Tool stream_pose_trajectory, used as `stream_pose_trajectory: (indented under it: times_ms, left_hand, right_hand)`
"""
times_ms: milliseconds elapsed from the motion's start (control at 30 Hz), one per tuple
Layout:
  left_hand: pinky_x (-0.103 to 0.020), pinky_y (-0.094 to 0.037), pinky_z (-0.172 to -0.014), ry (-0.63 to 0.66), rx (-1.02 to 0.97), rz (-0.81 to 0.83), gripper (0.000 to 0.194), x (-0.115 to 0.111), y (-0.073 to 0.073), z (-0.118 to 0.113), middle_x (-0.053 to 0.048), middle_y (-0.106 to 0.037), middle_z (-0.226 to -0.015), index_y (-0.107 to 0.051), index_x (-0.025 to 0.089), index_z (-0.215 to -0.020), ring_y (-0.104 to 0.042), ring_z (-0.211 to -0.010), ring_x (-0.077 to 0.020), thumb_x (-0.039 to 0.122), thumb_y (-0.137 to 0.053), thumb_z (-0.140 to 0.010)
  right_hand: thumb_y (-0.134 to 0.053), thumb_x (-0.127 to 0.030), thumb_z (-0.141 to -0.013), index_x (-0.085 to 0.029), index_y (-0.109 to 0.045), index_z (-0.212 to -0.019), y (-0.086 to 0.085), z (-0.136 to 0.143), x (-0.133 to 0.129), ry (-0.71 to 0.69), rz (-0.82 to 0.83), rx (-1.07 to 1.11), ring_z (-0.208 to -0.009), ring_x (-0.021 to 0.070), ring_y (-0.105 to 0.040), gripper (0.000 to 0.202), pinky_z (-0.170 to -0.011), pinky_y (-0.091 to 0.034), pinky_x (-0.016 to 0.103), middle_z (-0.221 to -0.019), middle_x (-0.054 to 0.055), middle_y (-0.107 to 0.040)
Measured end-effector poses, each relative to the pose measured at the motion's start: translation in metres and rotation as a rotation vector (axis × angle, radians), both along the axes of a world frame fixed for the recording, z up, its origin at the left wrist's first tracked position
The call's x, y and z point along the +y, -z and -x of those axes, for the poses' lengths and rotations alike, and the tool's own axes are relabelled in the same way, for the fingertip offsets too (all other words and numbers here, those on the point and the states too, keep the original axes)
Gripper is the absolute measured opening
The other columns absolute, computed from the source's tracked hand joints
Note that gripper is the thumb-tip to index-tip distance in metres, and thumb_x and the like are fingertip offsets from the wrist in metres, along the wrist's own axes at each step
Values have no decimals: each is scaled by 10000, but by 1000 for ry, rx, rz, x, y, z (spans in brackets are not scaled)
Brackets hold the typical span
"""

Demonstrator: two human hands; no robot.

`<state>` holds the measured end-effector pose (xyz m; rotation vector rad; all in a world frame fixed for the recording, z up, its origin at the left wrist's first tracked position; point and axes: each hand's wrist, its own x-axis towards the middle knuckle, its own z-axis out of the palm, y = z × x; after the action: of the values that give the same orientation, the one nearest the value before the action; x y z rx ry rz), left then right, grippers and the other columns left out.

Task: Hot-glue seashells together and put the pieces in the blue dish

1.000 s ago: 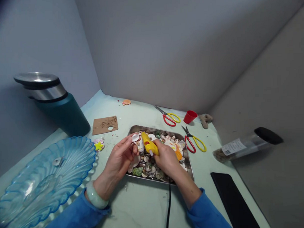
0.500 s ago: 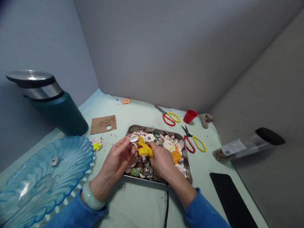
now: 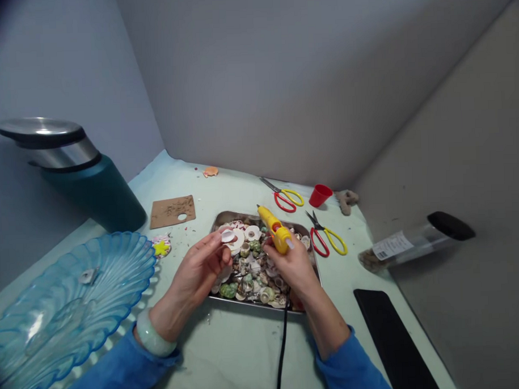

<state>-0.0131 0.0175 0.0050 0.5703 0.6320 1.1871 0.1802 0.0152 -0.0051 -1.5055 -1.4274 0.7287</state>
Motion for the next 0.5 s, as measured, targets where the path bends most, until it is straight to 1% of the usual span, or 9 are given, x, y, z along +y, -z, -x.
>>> stream_pose_trajectory:
  times_ms: [100,167,233,333,500]
  left_hand:
    - [-179,-444,-544,40,29,39,315,0,-2,-1,-4,-621,-621,-691,123,-992,-526,-518,-72,316,-746,-750]
    - [-178,-439,-541,62,46,50,321,0,-4,-1,1,-598,-571,-689,115,-992,-521,-506,-76,316,-746,-749]
    - [-174,-432,-541,88,57,53,331,0,-5,-1,-1,-587,-553,-686,108,-1003,-522,-512,-80,323,-739,-757]
    - [-177,-430,-555,118,63,34,324,0,-4,-1,-9,-591,-569,-687,105,-1006,-527,-533,-84,338,-716,-784]
    - [-197,-449,-580,119,66,4,294,0,0,-1,-5,-599,-580,-697,124,-999,-537,-546,-90,326,-721,-787]
  right_hand:
    - [-676,-344,-756,-183,-622,-948,-13,10,-4,8,21,170,-677,185,-616,257,-601,-503,315,-817,32,-664]
    - [-726,-305,-722,-183,-609,-981,-26,19,-6,-14,67,416,-599,138,-586,309,-539,-476,265,-807,9,-650]
    - [-761,-263,-690,-185,-599,-979,-37,27,-8,-47,76,579,-558,104,-557,340,-504,-445,225,-778,-16,-638]
    - [-772,-234,-666,-181,-597,-976,-45,35,-8,-70,71,656,-544,90,-541,360,-499,-428,210,-745,-29,-630]
    - [-774,-242,-651,-192,-594,-966,-42,43,-7,-69,75,673,-524,91,-528,366,-503,-437,223,-709,-46,-621]
